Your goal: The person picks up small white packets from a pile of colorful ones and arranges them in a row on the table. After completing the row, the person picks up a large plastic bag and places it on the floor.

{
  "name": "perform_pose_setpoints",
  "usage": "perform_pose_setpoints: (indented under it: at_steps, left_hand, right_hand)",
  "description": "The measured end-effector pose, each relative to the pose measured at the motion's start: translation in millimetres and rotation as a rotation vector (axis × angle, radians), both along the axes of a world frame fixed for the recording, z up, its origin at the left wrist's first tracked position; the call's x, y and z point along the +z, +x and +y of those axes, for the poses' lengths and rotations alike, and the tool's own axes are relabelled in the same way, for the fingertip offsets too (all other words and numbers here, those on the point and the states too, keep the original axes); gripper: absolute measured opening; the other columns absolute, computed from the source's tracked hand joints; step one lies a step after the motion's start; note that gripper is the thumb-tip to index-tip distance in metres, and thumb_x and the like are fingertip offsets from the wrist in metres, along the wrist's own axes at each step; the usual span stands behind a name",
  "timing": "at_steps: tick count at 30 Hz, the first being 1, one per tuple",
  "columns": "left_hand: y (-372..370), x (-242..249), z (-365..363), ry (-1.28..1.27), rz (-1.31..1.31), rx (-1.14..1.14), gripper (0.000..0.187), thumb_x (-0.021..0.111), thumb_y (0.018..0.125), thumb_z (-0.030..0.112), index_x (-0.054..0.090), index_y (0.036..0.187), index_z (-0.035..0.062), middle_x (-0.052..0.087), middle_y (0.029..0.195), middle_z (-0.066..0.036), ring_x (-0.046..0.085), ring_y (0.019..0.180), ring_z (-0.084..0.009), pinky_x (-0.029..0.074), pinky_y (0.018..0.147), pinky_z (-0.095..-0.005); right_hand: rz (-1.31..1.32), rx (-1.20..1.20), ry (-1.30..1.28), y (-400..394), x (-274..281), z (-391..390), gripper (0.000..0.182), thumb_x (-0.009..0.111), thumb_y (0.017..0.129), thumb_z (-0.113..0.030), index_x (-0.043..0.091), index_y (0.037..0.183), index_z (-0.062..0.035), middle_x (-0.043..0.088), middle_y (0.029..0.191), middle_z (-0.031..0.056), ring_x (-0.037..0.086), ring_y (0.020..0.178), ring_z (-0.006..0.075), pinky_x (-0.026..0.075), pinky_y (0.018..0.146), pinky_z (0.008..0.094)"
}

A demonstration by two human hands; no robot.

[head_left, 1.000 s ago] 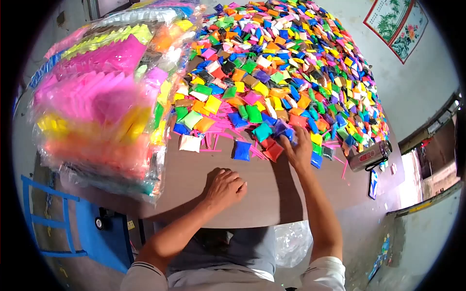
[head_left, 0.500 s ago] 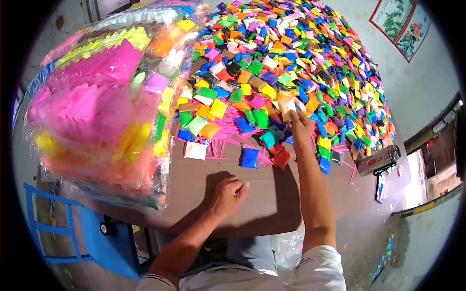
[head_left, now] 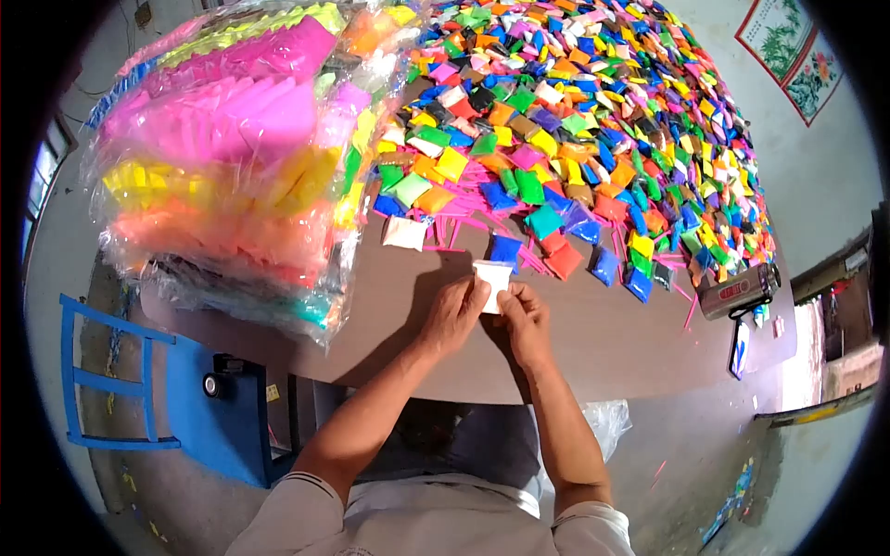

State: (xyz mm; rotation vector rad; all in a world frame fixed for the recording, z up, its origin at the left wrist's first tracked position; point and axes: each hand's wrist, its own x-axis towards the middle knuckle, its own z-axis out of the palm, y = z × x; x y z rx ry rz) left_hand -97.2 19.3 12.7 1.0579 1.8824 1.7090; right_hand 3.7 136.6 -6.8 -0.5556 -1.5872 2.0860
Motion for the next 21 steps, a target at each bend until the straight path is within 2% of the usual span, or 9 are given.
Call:
perform_pose_setpoints:
  at_steps: [3, 4, 7, 9, 12, 15, 17, 21]
  left_hand:
    - [0.4, -14.2, 4.6, 0.012, 0.052, -0.014, 0.046, 0.038, 0.104, 0.040, 0.059, 0.107, -0.0011, 0.062, 0.090, -0.011, 0.058, 0.084, -0.0212, 0.046, 0.078, -0.0359]
    - [0.1, -18.1, 6.0, 0.004, 0.071, -0.023, 0.046, 0.038, 0.104, 0.040, 0.059, 0.107, -0.0012, 0.062, 0.090, -0.011, 0.058, 0.084, -0.0212, 0.046, 0.078, -0.0360]
    - [1.8, -12.4, 4.2, -0.042, 0.078, -0.068, 0.047, 0.041, 0.103, 0.042, 0.058, 0.109, -0.0018, 0.063, 0.090, -0.011, 0.057, 0.084, -0.0207, 0.046, 0.077, -0.0358]
    - [3.0, -9.9, 3.6, -0.060, 0.072, -0.098, 0.048, 0.044, 0.101, 0.044, 0.058, 0.110, -0.0017, 0.063, 0.090, -0.011, 0.057, 0.084, -0.0200, 0.046, 0.077, -0.0357]
    - [4.9, -7.1, 3.9, -0.101, 0.212, -0.140, 0.052, 0.048, 0.098, 0.048, 0.058, 0.109, -0.0020, 0.063, 0.090, -0.010, 0.057, 0.083, -0.0181, 0.047, 0.076, -0.0355]
    - [10.0, 4.7, -0.4, -0.082, 0.036, -0.179, 0.053, 0.051, 0.097, 0.050, 0.058, 0.108, -0.0018, 0.062, 0.088, -0.009, 0.057, 0.082, -0.0168, 0.047, 0.075, -0.0348]
    - [11.8, 7.2, -2.8, -0.049, 0.016, -0.183, 0.053, 0.050, 0.097, 0.050, 0.058, 0.108, -0.0019, 0.062, 0.087, -0.009, 0.056, 0.081, -0.0167, 0.046, 0.074, -0.0344]
    - [10.1, 0.9, -5.2, -0.052, 0.057, -0.156, 0.053, 0.047, 0.098, 0.049, 0.057, 0.109, -0.0020, 0.060, 0.085, -0.008, 0.055, 0.079, -0.0167, 0.045, 0.072, -0.0341]
  right_hand:
    - [-0.028, 0.063, -0.093, 1.6, 16.8, -0.7, 0.023, 0.063, 0.096, -0.026, 0.062, 0.103, -0.0039, 0.058, 0.078, -0.0027, 0.045, 0.061, 0.0047, 0.036, 0.053, 0.0213]
    - [-0.053, 0.023, -0.121, 0.2, 23.5, -4.0, 0.023, 0.062, 0.097, -0.029, 0.064, 0.099, -0.0054, 0.055, 0.073, -0.0045, 0.040, 0.056, 0.0032, 0.030, 0.049, 0.0208]
    - [-0.019, 0.094, -0.125, 2.1, 2.4, 6.1, 0.024, 0.061, 0.098, -0.029, 0.066, 0.097, -0.0051, 0.053, 0.068, -0.0052, 0.039, 0.053, 0.0034, 0.030, 0.048, 0.0209]
    - [0.000, 0.028, -0.059, 3.3, 3.8, 1.3, 0.024, 0.060, 0.098, -0.028, 0.066, 0.094, -0.0048, 0.054, 0.067, -0.0046, 0.040, 0.052, 0.0039, 0.031, 0.047, 0.0209]
    - [0.051, -0.059, -0.057, 2.0, 6.8, -4.4, 0.025, 0.059, 0.099, -0.027, 0.066, 0.092, -0.0041, 0.058, 0.069, -0.0029, 0.043, 0.053, 0.0045, 0.033, 0.047, 0.0210]
    - [0.129, -0.064, -0.104, 0.1, 11.5, -6.0, 0.023, 0.061, 0.097, -0.025, 0.064, 0.087, -0.0048, 0.061, 0.071, 0.0000, 0.048, 0.054, 0.0054, 0.036, 0.046, 0.0217]
    - [0.170, -0.035, -0.147, 0.4, 9.7, -3.7, 0.022, 0.062, 0.096, -0.024, 0.063, 0.085, -0.0052, 0.060, 0.070, 0.0001, 0.048, 0.053, 0.0055, 0.036, 0.045, 0.0217]
    - [0.065, -0.023, -0.165, 1.2, 12.3, -2.4, 0.019, 0.065, 0.094, -0.023, 0.061, 0.084, -0.0070, 0.058, 0.067, -0.0011, 0.047, 0.050, 0.0049, 0.035, 0.044, 0.0205]
